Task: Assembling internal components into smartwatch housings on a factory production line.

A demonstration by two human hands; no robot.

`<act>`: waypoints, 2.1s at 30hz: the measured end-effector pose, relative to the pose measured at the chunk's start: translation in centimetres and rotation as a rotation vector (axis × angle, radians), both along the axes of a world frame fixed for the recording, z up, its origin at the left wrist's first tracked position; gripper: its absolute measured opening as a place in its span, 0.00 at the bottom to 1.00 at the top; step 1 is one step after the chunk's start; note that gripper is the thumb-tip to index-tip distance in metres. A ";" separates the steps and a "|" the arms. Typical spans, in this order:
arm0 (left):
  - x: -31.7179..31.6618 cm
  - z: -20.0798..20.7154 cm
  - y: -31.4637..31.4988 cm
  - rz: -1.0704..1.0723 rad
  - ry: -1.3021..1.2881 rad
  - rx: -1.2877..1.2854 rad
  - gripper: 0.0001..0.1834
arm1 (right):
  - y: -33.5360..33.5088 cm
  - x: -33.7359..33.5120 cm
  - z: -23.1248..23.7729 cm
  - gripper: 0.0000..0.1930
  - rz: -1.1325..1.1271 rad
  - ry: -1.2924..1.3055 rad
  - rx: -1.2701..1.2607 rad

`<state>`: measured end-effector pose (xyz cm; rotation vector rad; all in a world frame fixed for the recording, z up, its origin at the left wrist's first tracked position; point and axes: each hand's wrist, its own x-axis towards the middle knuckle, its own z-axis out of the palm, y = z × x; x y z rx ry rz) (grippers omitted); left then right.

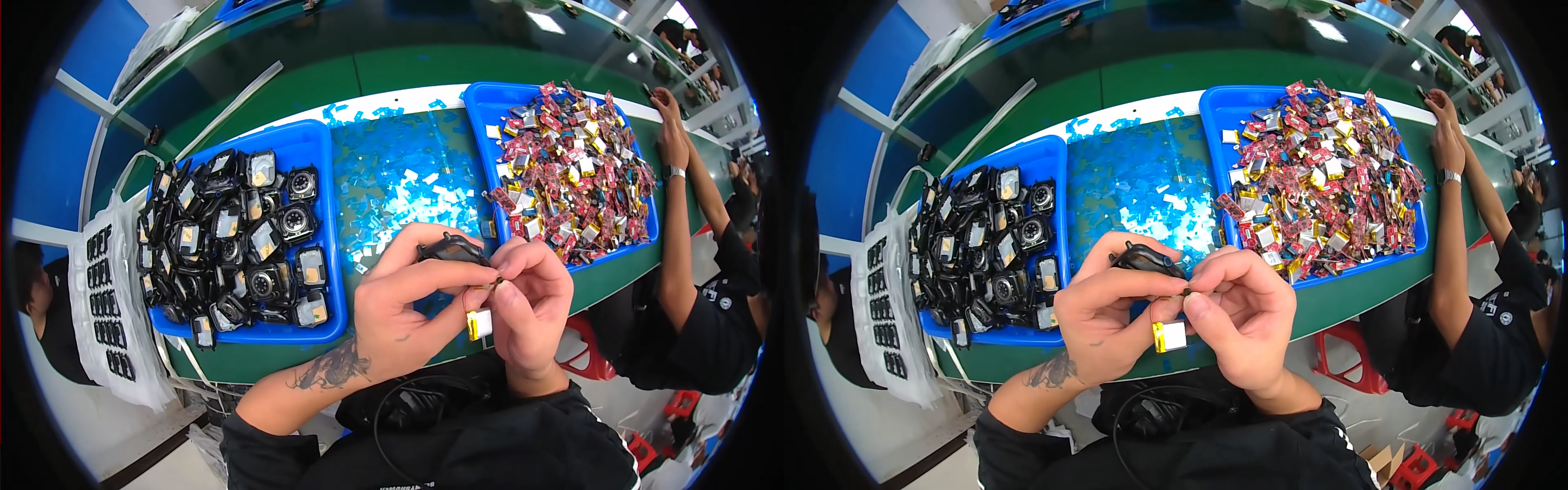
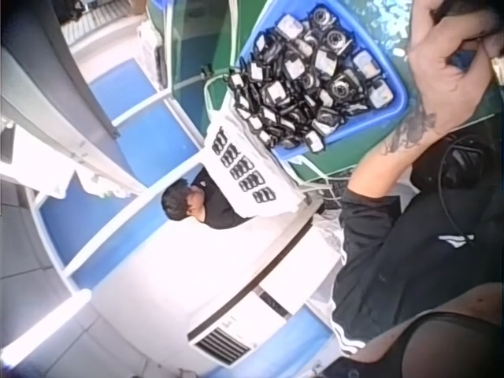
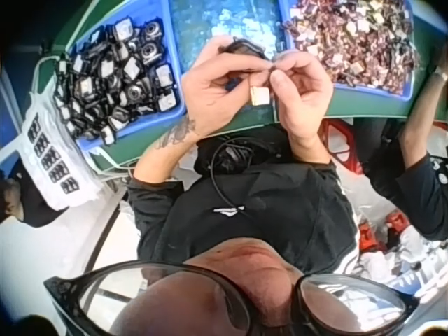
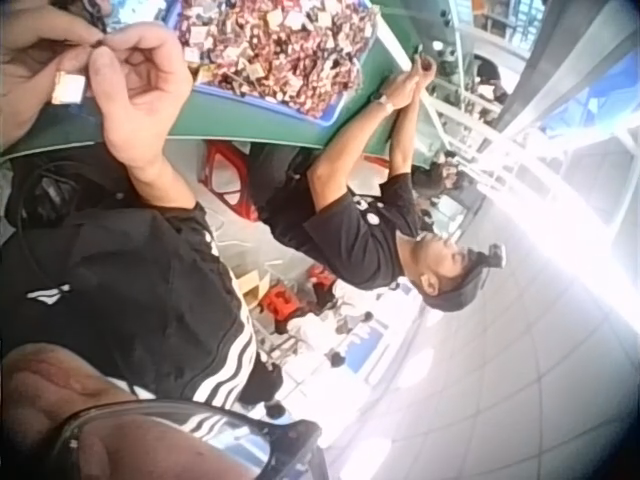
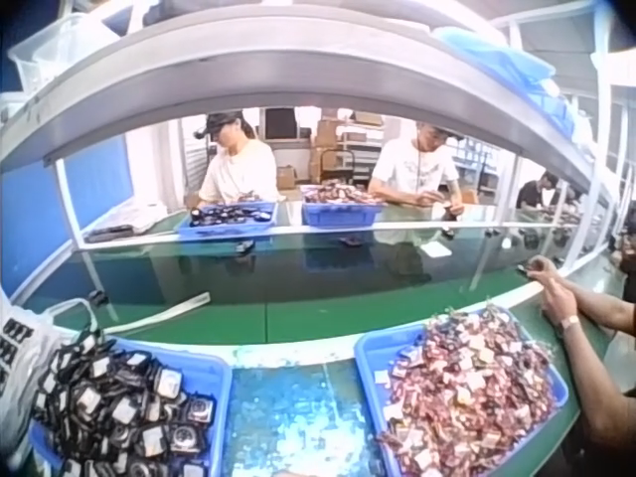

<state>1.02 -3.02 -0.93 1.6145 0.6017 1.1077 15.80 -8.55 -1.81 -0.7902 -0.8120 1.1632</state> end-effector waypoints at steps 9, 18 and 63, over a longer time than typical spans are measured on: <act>0.3 -0.3 -0.3 0.025 -0.083 -0.185 0.12 | 0.2 -0.7 1.2 0.05 0.021 0.058 -0.125; 0.3 -0.5 0.5 0.019 -0.245 -0.481 0.13 | 1.3 0.5 2.1 0.18 0.003 0.776 -0.243; 0.9 -1.9 0.5 0.017 -0.242 -0.377 0.08 | -6.1 7.8 -2.0 0.07 -0.208 -1.337 -0.111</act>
